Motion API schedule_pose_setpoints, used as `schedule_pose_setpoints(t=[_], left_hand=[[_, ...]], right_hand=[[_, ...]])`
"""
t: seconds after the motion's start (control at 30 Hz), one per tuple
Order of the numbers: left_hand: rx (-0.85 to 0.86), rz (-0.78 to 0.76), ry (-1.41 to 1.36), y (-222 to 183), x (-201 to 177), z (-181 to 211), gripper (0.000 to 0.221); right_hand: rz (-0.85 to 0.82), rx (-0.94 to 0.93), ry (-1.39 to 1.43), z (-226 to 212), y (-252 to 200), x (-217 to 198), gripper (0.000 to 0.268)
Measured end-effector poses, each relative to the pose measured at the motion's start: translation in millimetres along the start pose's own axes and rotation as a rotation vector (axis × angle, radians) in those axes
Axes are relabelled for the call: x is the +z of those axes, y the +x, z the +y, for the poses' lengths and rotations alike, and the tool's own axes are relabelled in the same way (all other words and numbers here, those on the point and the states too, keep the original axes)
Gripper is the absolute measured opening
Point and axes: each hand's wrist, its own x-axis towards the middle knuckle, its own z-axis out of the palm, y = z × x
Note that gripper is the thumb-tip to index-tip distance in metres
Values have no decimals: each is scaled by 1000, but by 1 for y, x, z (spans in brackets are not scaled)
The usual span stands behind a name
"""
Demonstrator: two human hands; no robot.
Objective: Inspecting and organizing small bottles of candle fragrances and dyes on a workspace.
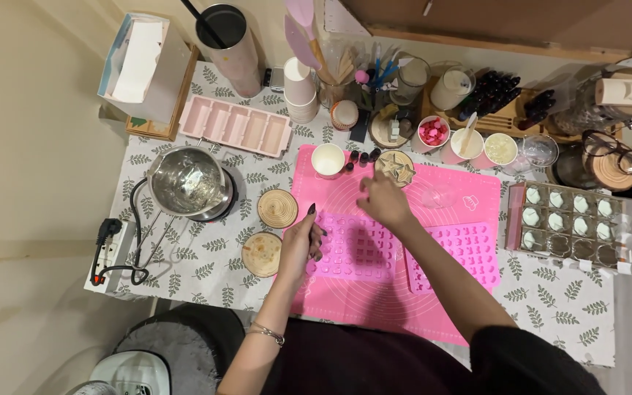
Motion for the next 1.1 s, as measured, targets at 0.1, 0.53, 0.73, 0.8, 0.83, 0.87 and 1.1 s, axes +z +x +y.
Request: schedule_pose_setpoints(t=[0.1, 0.53, 0.73, 0.8, 0.83, 0.87, 1.1], left_hand=[[5, -16, -12, 7, 0, -8, 44], [83, -196, 94, -20, 14, 28, 71], [102, -221, -48, -16, 5, 12, 63], [74, -208, -174, -8, -1, 3, 58], [78, -206, -173, -10, 0, 6, 58], [50, -202, -207, -12, 1, 9, 58], [-10, -294, -481, -26, 9, 28, 58]], right_hand=[[-69, -38, 39, 53, -15, 59, 23], [-12, 105, 1359, 26, -34, -36, 26], [6, 180, 1319, 40, -30, -16, 21], [102, 254, 1016, 36, -26, -15, 19], [101, 250, 1017, 33, -20, -12, 19], [133, 261, 832, 30, -14, -8, 19], [288, -39, 198, 36, 27, 35, 27]])
